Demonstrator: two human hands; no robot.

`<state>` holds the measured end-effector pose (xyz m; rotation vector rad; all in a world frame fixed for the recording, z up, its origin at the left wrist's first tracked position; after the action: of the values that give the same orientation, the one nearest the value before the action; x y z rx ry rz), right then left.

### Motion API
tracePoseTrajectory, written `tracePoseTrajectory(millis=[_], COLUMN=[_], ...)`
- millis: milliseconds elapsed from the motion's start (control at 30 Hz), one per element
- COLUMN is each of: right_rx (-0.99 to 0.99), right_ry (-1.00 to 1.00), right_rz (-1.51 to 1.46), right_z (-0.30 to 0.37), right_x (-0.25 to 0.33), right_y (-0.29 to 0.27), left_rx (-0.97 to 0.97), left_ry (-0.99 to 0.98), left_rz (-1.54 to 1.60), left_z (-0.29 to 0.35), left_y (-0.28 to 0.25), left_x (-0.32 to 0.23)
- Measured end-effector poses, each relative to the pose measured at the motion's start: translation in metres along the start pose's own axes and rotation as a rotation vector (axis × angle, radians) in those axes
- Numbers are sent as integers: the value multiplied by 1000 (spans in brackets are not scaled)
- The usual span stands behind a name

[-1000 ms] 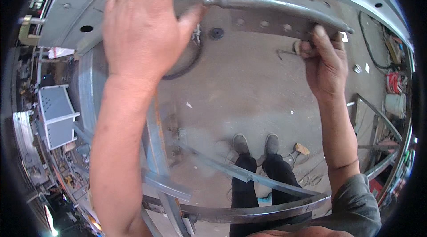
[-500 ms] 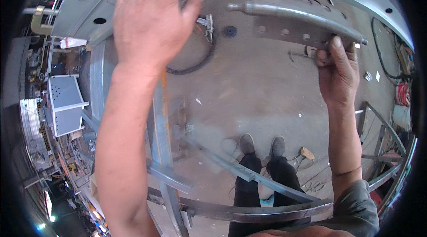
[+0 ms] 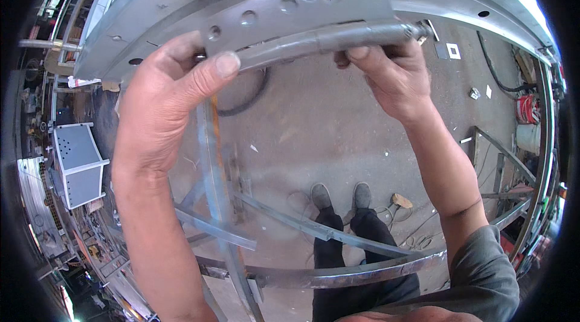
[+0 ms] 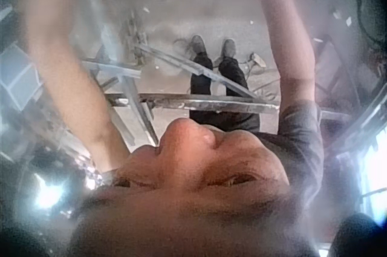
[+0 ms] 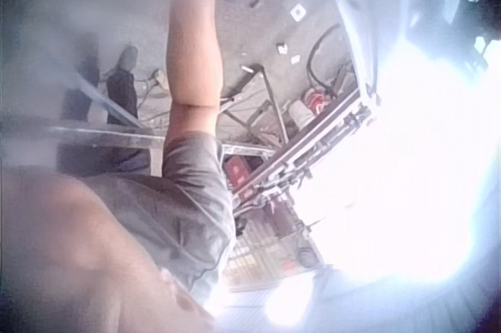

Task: The person aligns a metal hinge onto a large metal frame and uses a cordless drill to fasten it with screws. They handle the hinge, frame, and drill throughout the process.

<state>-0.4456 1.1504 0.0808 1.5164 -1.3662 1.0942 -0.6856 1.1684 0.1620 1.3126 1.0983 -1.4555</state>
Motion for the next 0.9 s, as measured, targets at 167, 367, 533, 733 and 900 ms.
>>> tracePoseTrajectory(millis=[167, 367, 533, 733, 900], right_rx=[-102, -184, -395, -599, -681], right_ry=[135, 132, 149, 8, -182], right_rz=[-2, -30, 121, 486, 819], right_z=[-34, -46, -39, -31, -26], right_x=[-4, -8, -15, -9, 3], right_y=[22, 36, 29, 24, 23], left_rx=[-125, -448, -521, -527, -537], left_ry=[211, 477, 532, 587, 574], left_rz=[-33, -713, -728, -699, -716], left_z=[-11, -8, -12, -21, -24], left_y=[-25, -32, -27, -27, -32], left_x=[-11, -31, -32, -25, -18])
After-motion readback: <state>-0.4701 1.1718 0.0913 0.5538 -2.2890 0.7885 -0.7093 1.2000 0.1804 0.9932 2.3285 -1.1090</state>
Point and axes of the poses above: each hand's wrist, its own z-axis away from the middle knuckle, its own y-axis out of the palm, x = y × z, the point moved 8 cm from there along -z, towards the middle knuckle, and after that the axes turned 15 degrees about z, right-handed, at the moved point
